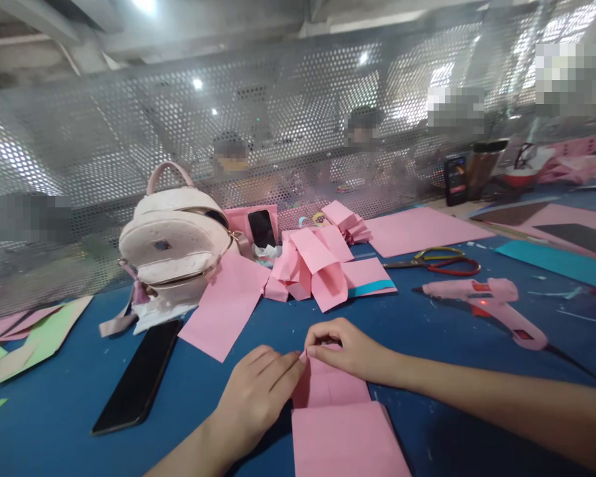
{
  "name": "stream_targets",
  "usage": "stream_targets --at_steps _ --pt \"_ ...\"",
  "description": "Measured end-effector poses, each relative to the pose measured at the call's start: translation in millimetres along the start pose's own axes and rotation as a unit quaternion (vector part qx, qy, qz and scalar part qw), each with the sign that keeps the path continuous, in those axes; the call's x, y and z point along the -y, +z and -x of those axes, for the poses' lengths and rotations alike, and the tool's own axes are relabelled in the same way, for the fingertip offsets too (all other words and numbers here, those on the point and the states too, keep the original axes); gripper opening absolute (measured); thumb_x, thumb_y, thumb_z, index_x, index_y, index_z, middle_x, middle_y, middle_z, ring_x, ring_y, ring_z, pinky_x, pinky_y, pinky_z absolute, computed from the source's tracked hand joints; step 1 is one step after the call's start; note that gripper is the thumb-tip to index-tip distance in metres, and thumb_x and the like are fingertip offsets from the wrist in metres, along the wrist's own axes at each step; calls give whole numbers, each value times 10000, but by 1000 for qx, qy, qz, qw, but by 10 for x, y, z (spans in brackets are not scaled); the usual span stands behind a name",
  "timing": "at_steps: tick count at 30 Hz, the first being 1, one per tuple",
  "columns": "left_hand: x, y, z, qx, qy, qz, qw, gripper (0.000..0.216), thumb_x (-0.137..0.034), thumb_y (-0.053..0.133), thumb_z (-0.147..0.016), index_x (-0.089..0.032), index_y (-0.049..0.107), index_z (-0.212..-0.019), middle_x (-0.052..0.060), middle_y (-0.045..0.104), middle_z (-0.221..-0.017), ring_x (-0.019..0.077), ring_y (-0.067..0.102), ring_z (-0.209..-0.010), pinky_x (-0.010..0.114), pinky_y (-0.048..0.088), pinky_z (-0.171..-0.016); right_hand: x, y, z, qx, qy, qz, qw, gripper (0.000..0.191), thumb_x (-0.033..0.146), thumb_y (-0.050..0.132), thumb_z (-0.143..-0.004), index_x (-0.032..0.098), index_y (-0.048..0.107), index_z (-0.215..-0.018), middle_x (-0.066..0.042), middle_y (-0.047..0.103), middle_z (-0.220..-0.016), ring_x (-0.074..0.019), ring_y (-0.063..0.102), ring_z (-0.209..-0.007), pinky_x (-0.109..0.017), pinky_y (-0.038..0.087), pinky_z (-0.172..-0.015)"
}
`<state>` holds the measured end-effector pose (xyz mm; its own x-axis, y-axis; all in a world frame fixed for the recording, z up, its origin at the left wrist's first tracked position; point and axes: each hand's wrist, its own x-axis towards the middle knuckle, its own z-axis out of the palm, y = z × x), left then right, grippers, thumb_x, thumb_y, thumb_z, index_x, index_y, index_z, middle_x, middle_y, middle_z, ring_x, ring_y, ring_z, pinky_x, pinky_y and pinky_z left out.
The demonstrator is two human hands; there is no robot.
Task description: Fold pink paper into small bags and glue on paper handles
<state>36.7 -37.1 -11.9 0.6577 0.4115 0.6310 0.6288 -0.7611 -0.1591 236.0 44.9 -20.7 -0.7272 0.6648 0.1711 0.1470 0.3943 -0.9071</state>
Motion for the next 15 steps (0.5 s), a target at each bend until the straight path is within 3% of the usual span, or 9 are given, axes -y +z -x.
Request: stream_targets --at_steps 10,15 --pt "-2 33 21 13 -13 10 1000 237 -95 423 -988 -70 617 -1123 123 735 -931 182 646 -715 323 536 -617 -53 14 16 5 -11 0 1000 167 241 577 -871 169 694 -777 -4 681 -758 -150 585 -719 -250 444 -693" --pt "-11 68 40 24 -54 40 997 198 -109 490 -972 -111 629 -1113 83 718 -913 175 624 -726 302 502 -625 -71 27 16 12 -15 -9 1000 163 218 562 -873 171 700 -800 -9 696 -788 -155 612 -743 -249 457 -702"
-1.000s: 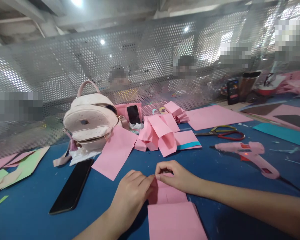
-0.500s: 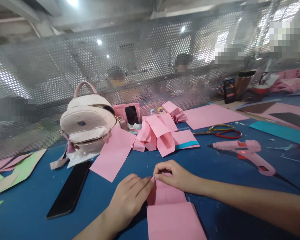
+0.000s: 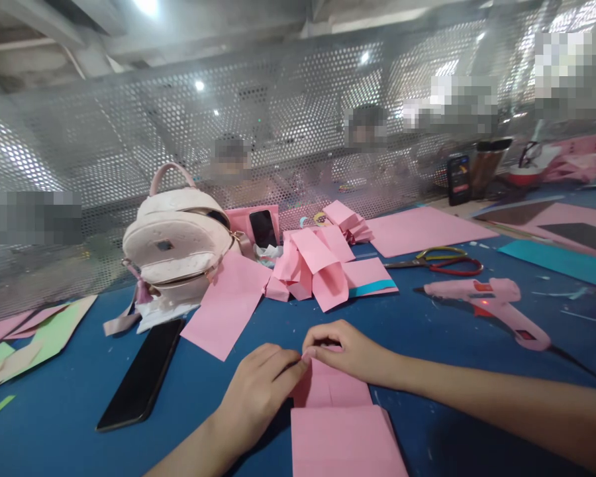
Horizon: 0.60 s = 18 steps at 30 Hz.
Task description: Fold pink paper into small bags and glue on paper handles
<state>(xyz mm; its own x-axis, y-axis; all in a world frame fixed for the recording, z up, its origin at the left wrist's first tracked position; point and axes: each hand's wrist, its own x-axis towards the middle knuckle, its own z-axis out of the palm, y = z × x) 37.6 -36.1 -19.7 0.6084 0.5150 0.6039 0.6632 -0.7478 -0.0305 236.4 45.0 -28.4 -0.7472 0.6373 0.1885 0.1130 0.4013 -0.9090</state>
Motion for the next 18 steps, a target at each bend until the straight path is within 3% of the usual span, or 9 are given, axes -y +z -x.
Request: stream_targets --at_steps 12,14,18 --pt "-6 48 5 36 -118 145 982 131 -175 552 -956 -220 665 -1003 27 710 -877 159 608 -737 282 441 -675 49 2 22 -3 1 19 1000 155 239 588 -866 170 678 -761 16 635 -717 -133 542 -686 -233 403 -647" --pt "-24 24 -41 47 -219 204 953 50 -183 643 -896 -216 651 -934 9 716 -840 161 631 -752 274 451 -696 44 7 21 -6 -1 22 1000 155 227 573 -865 171 672 -760 13 630 -719 -134 543 -690 -232 404 -650" --pt "-30 9 -128 83 -409 300 858 134 -176 755 -761 -199 644 -833 -35 700 -671 149 643 -665 276 464 -747 42 9 22 -16 -1 29 999 145 209 563 -857 174 666 -762 12 625 -716 -135 539 -688 -232 401 -648"
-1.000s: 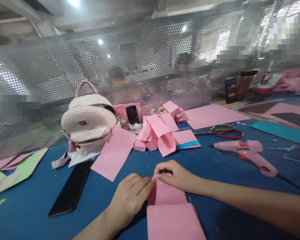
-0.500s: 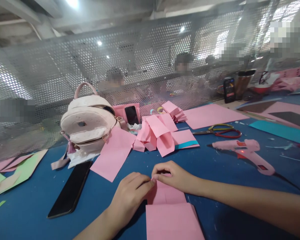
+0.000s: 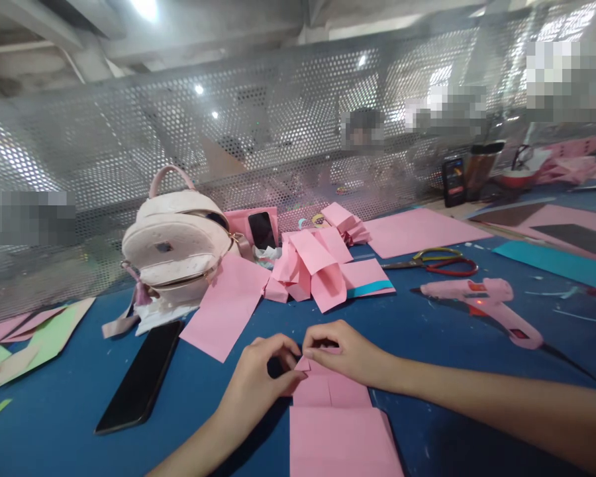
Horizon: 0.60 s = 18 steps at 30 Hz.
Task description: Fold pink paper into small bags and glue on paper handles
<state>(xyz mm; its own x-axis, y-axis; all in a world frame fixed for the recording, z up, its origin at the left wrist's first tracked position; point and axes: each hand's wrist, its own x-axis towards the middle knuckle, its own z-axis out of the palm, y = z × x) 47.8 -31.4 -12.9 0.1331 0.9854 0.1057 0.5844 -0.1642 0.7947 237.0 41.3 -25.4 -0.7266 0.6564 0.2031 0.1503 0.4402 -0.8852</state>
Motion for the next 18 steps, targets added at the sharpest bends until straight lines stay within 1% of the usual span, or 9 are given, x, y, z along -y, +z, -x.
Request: stream_targets --at_steps 1,3,5,6,13,15,18 --pt "0 3 -15 13 -29 30 999 103 -187 750 -753 -188 653 -788 -37 684 -629 140 628 -616 270 469 -720 5 -2 2 0 0 2 1000 140 199 565 -850 174 667 -757 14 623 -708 -133 536 -683 -233 399 -648" --pt "20 11 -40 33 -77 94 992 99 -216 741 -734 -162 663 -703 -28 647 -582 121 578 -532 241 461 -596 21 -6 9 2 -3 7 1000 133 174 569 -839 172 666 -748 19 621 -700 -128 529 -673 -232 394 -648" --pt "45 20 -56 44 -109 135 984 126 -234 746 -704 -142 669 -667 -17 622 -568 108 534 -490 211 413 -488 39 -9 15 4 -9 10 1000 131 153 568 -836 171 662 -746 23 620 -702 -122 526 -671 -229 392 -649" --pt "54 23 -59 45 -116 143 982 130 -233 750 -690 -136 670 -660 -15 617 -566 102 521 -483 203 399 -470 46 -9 17 4 -12 11 1000 130 147 567 -836 169 660 -749 23 620 -706 -121 526 -672 -228 393 -649" --pt "-3 9 -60 63 -131 160 976 197 -249 731 -694 -141 609 -583 -29 564 -474 87 475 -405 197 360 -433 41 6 40 11 -14 39 999 127 130 566 -829 166 663 -756 23 622 -698 -120 524 -658 -226 394 -635" --pt "-25 -4 -61 68 -121 157 978 208 -261 723 -704 -141 614 -574 -23 567 -481 89 474 -418 200 364 -446 36 8 45 14 -18 45 999 123 126 567 -829 166 662 -763 25 627 -705 -118 531 -662 -223 396 -640" --pt "-41 -13 -61 68 -94 129 985 182 -254 668 -754 -144 644 -610 -6 605 -534 102 507 -476 209 389 -498 33 4 43 9 -27 39 999 124 126 564 -835 166 656 -762 27 624 -716 -115 538 -674 -217 402 -649"
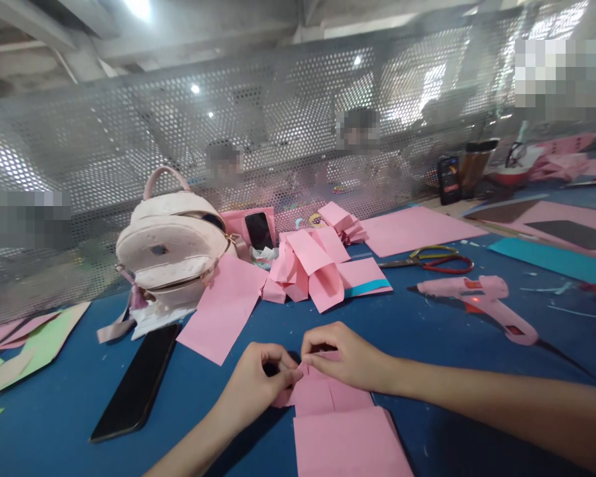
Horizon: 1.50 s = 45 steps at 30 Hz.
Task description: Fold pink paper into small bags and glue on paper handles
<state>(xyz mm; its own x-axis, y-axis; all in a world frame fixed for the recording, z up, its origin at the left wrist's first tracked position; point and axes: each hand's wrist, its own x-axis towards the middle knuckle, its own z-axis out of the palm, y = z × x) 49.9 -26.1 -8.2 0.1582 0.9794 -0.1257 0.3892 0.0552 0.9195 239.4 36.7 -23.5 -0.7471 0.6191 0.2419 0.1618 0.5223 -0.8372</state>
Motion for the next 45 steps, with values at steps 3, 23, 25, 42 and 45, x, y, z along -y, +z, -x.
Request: stream_targets --at_steps 3,23,25,42,45 --pt "9 11 7 -16 25 -36 999 210 -238 624 -792 -155 615 -599 -1 620 -550 114 536 -520 219 408 -562 7 -10 -9 2 3 -16 1000 123 145 567 -848 166 653 -763 25 631 -726 -119 558 -691 -215 414 -665" --pt "78 109 76 -77 98 -129 984 212 -241 569 -854 -179 579 -651 -5 647 -658 159 581 -679 276 380 -730 33 -34 6 27 41 65 997 85 236 666 -785 199 734 -818 5 741 -802 -164 654 -749 -235 434 -696" --pt "83 126 67 -79 98 -121 985 171 -249 573 -857 -184 586 -700 -3 650 -704 162 582 -708 267 382 -714 28 -21 8 28 54 75 995 80 233 680 -762 201 736 -810 9 738 -781 -163 644 -720 -238 428 -682" --pt "220 -95 10 -160 70 39 984 212 -332 643 -808 -157 634 -687 -27 552 -512 114 485 -517 215 368 -551 -111 -184 -101 12 76 -93 993 311 440 571 -862 141 656 -860 -19 597 -753 -146 528 -679 -254 394 -631" --pt "228 -85 8 -161 70 45 983 216 -332 645 -813 -160 628 -684 -34 541 -507 108 480 -508 212 367 -547 -122 -165 -110 -2 89 -75 993 325 446 581 -846 143 644 -747 7 527 -660 -130 457 -617 -248 339 -580"
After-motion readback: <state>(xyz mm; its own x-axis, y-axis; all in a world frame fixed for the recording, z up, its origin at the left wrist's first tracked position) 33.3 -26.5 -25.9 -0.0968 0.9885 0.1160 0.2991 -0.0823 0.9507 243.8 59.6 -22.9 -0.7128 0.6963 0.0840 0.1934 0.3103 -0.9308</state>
